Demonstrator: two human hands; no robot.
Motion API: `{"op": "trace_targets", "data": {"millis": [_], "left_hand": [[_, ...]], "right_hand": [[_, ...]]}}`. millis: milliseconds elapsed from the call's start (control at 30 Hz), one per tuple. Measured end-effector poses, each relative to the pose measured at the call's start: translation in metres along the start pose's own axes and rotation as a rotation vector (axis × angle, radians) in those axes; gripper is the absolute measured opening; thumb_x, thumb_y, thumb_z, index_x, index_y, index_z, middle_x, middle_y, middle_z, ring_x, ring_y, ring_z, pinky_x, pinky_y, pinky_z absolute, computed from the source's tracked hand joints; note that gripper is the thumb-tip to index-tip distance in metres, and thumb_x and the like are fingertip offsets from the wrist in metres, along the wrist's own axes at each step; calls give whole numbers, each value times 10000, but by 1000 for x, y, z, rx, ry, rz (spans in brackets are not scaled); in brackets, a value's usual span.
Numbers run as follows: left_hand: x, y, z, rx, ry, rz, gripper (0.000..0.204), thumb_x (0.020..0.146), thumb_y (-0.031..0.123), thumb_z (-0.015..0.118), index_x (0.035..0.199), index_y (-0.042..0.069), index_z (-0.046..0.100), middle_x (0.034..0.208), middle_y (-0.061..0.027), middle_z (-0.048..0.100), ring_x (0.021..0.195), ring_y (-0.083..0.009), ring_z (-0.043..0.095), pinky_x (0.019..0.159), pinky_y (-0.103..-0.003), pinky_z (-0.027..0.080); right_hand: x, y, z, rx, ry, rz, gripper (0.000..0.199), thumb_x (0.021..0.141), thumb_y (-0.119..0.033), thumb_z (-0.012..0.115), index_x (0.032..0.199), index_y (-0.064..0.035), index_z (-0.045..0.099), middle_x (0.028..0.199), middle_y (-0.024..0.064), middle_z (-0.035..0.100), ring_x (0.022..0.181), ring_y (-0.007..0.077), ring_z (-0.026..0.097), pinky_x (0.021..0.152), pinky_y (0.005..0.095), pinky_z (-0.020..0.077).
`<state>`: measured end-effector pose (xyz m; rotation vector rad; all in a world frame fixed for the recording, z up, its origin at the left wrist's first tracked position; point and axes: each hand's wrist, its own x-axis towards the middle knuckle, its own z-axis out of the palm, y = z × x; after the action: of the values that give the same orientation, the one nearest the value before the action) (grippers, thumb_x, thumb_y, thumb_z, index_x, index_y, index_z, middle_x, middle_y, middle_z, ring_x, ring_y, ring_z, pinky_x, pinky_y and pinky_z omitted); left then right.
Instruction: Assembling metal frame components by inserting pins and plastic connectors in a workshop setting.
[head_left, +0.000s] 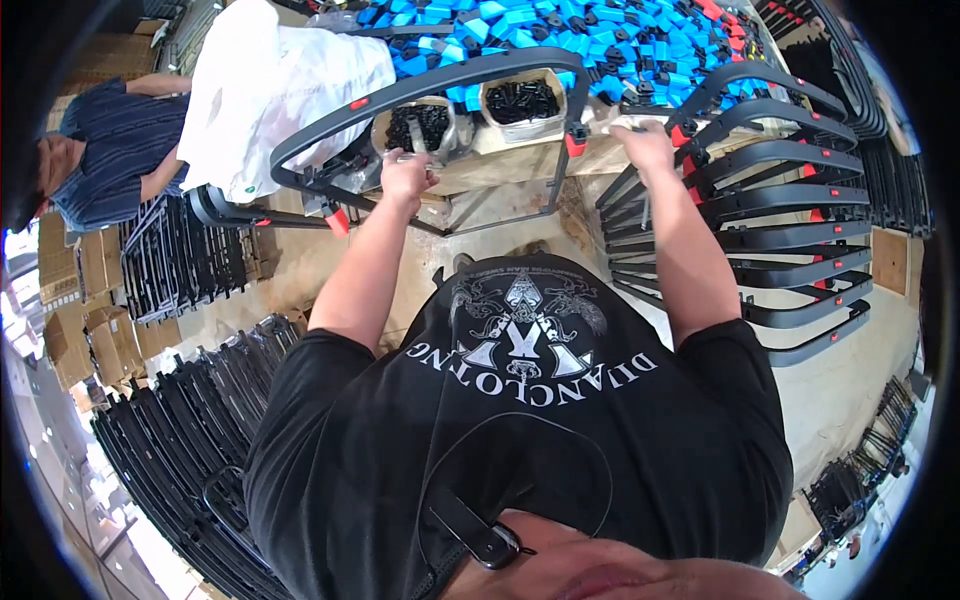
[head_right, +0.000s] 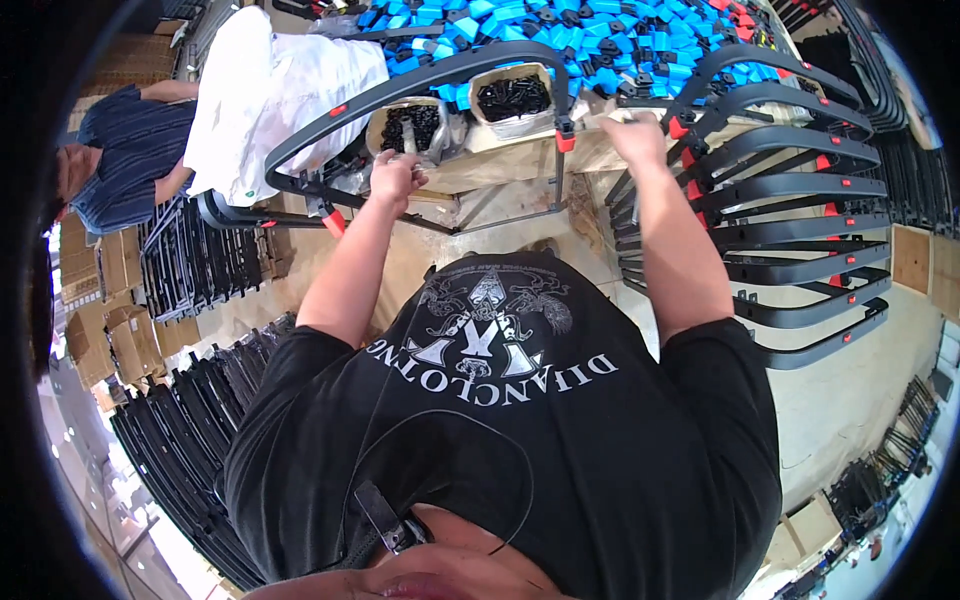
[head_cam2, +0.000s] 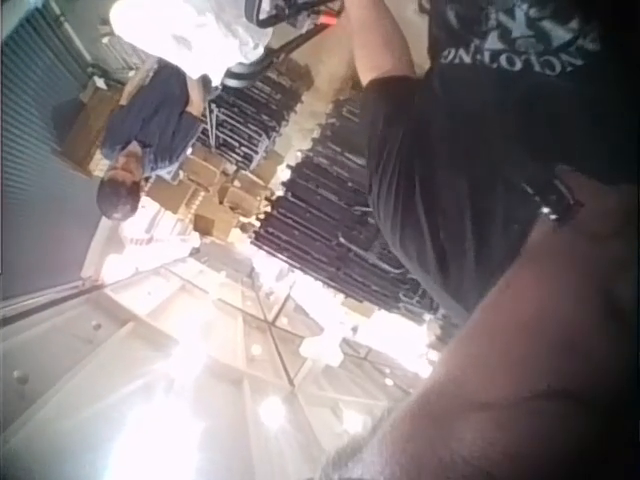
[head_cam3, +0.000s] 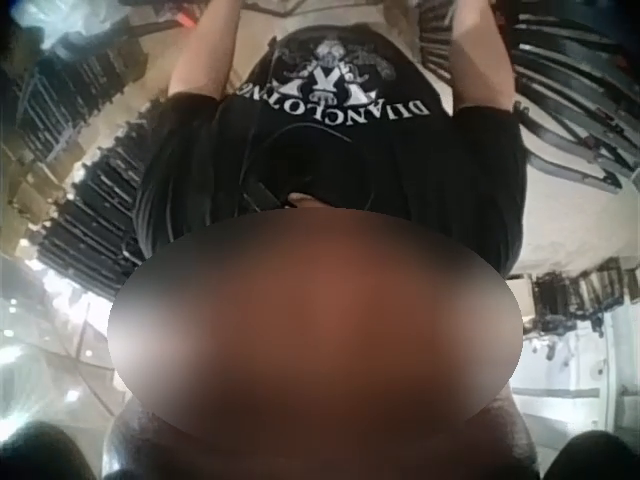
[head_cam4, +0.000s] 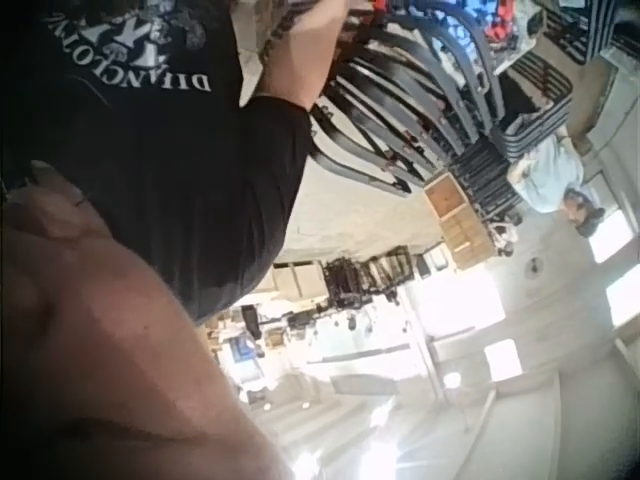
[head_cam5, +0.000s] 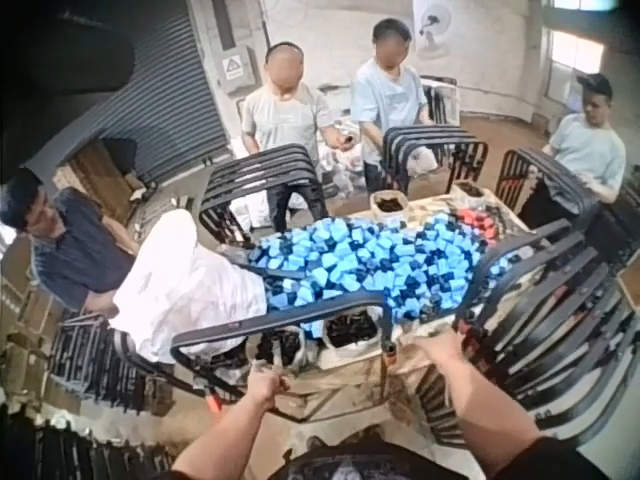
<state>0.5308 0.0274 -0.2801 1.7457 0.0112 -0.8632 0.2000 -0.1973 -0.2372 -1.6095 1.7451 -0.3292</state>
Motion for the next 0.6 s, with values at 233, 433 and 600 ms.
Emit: {"op": "trace_targets", "data": {"millis": [233, 433, 600], "left_hand": [[-20, -84, -109, 391, -292, 21, 326, 890, 156, 649, 1127, -65, 612, 816, -94, 673, 626, -162, 626, 564, -310, 518], [-37, -105, -194, 631, -432, -128, 379, 901, 193, 653, 1168, -76, 649, 835, -106, 706, 649, -153, 653, 622, -301, 550], [-38, -82, -225, 556, -329, -104, 423, 898, 195, 673, 1217, -77, 615, 900, -124, 712, 701, -172, 672, 659, -320, 555]], "right_hand": [[-93, -12, 74, 341, -892, 162, 159, 931, -209, 673, 824, -90, 672, 625, -23, 523, 421, 64, 371, 369, 261, 222], [-99, -166, 168, 745, -976, 118, 300, 955, -234, 672, 1210, -109, 580, 938, 5, 581, 797, 151, 638, 638, 265, 506], [-107, -163, 204, 591, -698, 96, 474, 931, -256, 709, 1299, -13, 536, 1081, 97, 610, 834, 233, 664, 701, 348, 583]]}}
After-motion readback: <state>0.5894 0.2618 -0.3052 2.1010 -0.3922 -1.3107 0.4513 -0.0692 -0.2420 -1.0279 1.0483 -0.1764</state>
